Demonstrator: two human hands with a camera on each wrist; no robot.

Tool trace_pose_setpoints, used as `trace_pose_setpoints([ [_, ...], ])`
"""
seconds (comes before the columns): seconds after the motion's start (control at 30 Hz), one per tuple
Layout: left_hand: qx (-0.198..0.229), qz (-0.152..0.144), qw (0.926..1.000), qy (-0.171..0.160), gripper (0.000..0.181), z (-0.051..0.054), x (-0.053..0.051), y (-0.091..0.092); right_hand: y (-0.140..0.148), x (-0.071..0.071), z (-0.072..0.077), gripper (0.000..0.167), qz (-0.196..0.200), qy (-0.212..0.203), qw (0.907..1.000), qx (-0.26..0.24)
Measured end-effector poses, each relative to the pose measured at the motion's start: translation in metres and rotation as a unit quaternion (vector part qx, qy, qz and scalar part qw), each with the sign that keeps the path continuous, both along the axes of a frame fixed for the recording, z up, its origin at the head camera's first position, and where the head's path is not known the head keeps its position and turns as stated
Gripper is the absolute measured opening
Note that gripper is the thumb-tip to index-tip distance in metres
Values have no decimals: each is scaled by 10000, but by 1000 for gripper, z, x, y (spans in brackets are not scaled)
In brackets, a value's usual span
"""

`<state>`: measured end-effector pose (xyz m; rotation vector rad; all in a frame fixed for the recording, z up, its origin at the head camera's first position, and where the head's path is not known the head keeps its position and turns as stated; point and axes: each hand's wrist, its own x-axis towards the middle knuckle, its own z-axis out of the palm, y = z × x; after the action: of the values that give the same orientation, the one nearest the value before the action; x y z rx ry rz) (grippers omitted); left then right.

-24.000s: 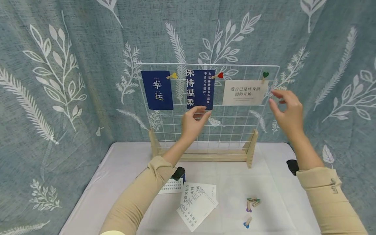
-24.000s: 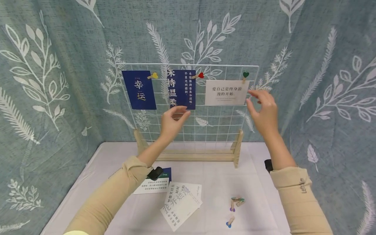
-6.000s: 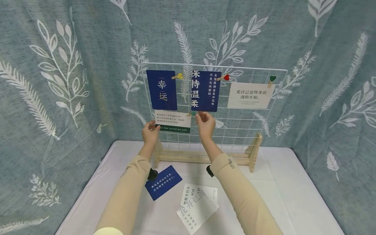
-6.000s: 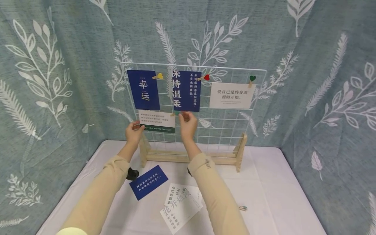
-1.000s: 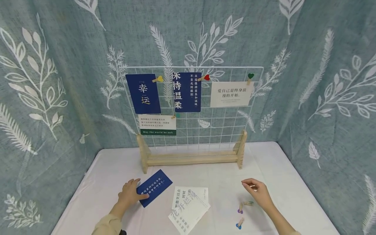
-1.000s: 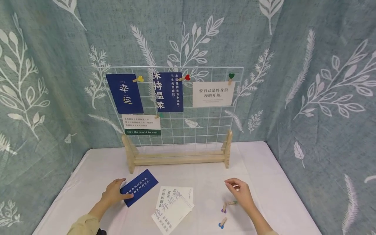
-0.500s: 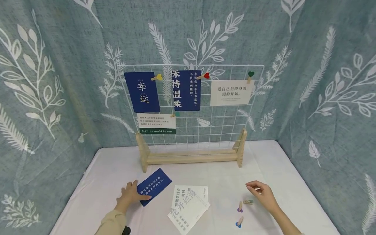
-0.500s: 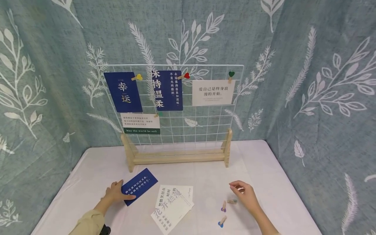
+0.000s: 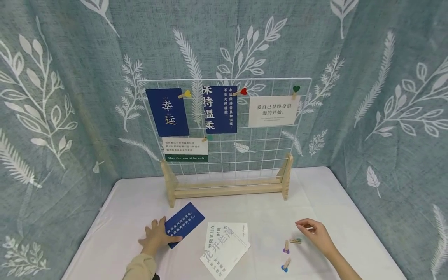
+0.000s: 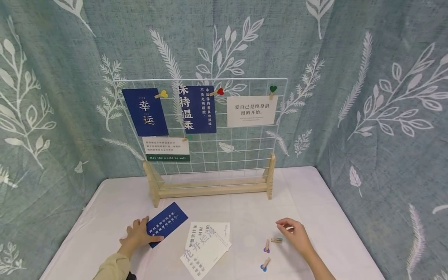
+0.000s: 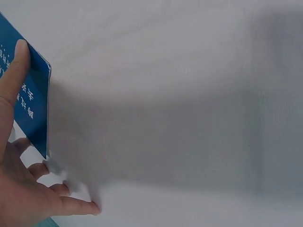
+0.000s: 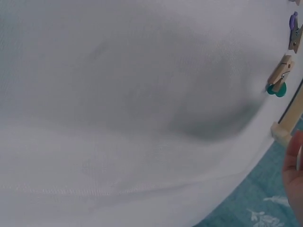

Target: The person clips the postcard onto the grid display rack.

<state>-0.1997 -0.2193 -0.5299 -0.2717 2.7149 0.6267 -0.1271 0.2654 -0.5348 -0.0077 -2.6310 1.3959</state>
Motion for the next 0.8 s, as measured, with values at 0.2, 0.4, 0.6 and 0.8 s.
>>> trace_pose_setpoints([
  [0.2,-14,-28,9999,103,104,-4,0,0,0,6,-3,12,120,-268,9996,-41],
  [0.4,-110,-20,9997,200,101,-7,-1,-1,-2,7,-8,11,217,-151,9996,14],
  [0.6,-33,151,9996,219,103,-6,1,1,-3,6,-7,9,287,0,9996,75],
  [0.8,12,193,9995,249,102,-4,1,2,-3,5,-6,6,230,54,9994,262],
])
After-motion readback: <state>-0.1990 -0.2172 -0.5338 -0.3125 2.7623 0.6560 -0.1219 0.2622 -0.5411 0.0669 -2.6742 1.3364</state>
